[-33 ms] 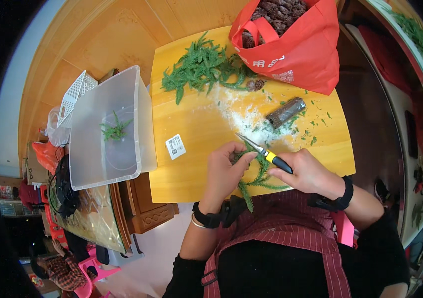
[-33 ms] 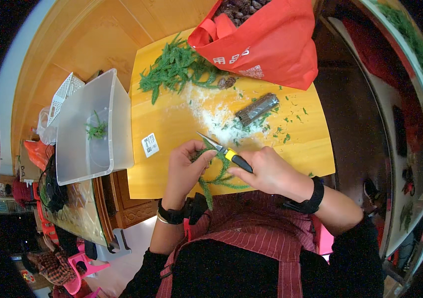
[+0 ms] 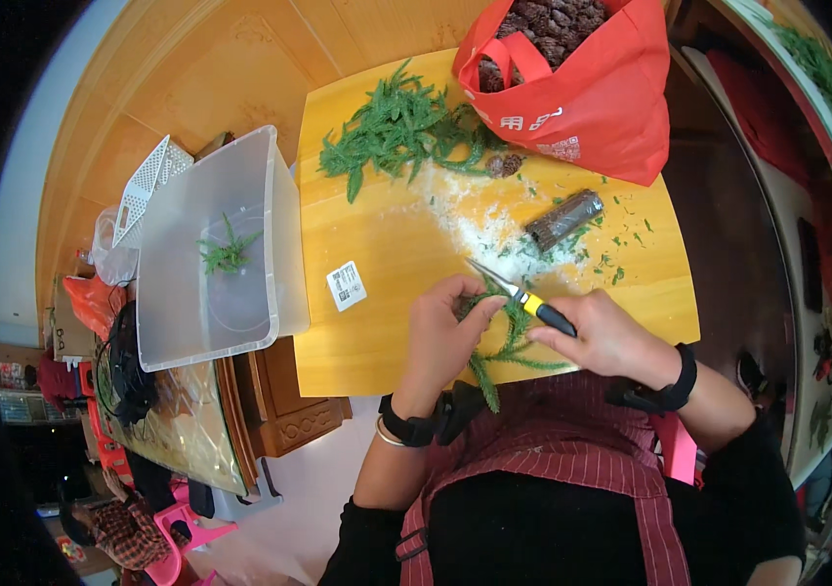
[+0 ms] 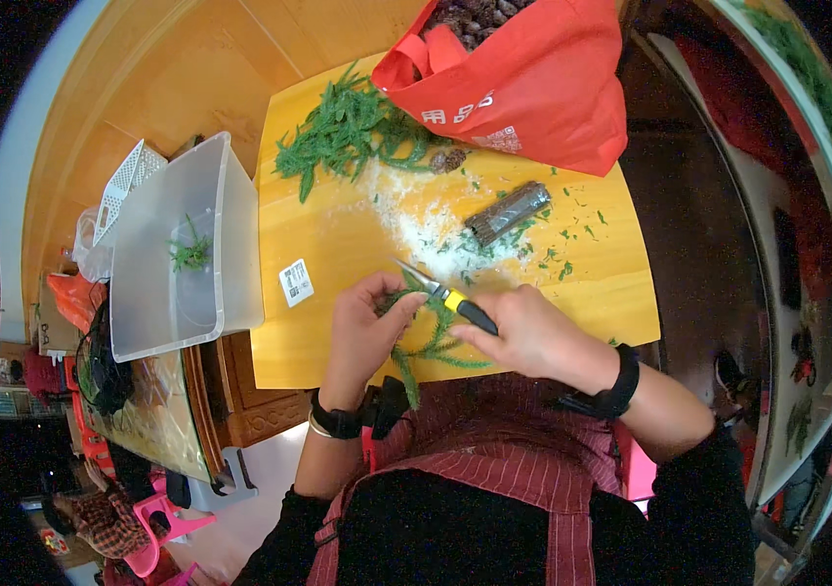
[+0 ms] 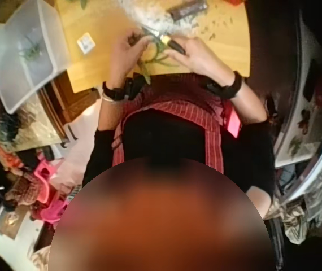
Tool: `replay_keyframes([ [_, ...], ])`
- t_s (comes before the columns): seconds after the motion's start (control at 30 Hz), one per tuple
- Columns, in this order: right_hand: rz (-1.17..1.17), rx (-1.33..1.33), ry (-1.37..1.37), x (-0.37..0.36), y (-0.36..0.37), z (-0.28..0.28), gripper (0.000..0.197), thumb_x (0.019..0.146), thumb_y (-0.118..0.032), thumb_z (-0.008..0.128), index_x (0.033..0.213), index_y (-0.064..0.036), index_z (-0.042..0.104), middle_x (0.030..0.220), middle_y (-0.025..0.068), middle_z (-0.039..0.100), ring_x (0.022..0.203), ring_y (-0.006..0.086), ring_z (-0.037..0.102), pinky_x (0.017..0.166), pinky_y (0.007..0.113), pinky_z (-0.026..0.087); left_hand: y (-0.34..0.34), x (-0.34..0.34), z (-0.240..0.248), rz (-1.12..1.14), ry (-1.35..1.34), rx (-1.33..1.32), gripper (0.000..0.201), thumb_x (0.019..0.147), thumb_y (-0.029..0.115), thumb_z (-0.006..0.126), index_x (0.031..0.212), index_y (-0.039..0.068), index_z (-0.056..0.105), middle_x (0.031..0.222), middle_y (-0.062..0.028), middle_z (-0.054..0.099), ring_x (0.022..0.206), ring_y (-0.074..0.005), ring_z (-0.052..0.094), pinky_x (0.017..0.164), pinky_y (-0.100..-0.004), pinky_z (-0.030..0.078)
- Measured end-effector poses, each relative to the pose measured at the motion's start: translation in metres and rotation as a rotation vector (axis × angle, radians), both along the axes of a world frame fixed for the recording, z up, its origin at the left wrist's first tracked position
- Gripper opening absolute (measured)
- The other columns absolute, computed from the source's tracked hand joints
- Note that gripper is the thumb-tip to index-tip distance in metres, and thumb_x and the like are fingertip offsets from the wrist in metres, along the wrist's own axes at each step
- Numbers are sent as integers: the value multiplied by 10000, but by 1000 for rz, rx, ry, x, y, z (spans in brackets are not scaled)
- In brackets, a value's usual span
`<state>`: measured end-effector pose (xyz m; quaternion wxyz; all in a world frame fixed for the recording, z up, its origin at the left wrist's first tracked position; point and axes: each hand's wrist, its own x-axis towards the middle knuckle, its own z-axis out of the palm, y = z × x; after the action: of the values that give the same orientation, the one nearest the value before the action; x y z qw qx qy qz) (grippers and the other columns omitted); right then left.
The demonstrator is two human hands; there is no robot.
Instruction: Trimming and assembling artificial green branches using pliers at a workbench.
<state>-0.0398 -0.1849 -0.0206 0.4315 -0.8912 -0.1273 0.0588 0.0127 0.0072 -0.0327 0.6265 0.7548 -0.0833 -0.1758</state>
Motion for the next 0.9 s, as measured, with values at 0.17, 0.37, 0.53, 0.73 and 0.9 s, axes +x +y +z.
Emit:
replay_keyframes([
  [0.17, -138, 301, 388, 11, -9, 16, 320, 831, -323, 566, 758, -14, 532, 575, 100, 519, 517, 216, 520, 534, 317, 422, 8, 4, 3, 18, -198, 12, 128, 760, 24, 648, 840, 7, 548, 716, -13, 554, 605, -48, 511, 502, -173, 400],
  [0.37, -17, -209, -1, -1, -35, 15, 336, 798, -306, 597, 688, -6, 492, 658, 184, 534, 705, 359, 531, 636, 400, 425, 8, 5, 21, -136, -503, -143, 236, 721, -71, 629, 936, 9, 573, 1107, -94, 436, 884, -104, 520, 689, -191, 457],
  [0.53, -118, -408, -26, -27, -60, 0, 262, 733, -223, 644, 725, 7, 520, 744, 208, 547, 879, 392, 506, 838, 422, 394, 6, 0, 34, -105, -549, -112, 252, 737, -88, 593, 970, 4, 571, 1110, -90, 415, 877, -132, 528, 706, -224, 495],
  [0.73, -143, -564, -141, -45, -72, -8, 236, 702, -200, 666, 777, -5, 556, 865, 173, 573, 922, 363, 528, 858, 411, 395, -2, -8, 37, -127, -324, -340, 230, 766, -95, 551, 980, -23, 509, 1064, -93, 434, 886, -155, 545, 706, -266, 524],
  [0.9, -369, -244, -519, -46, -43, 44, 313, 645, -151, 704, 897, -48, 552, 910, 142, 559, 956, 314, 514, 856, 388, 385, -9, -24, 43, -95, -132, -491, 197, 779, -87, 561, 946, -20, 481, 980, -55, 448, 912, -136, 523, 720, -252, 516],
])
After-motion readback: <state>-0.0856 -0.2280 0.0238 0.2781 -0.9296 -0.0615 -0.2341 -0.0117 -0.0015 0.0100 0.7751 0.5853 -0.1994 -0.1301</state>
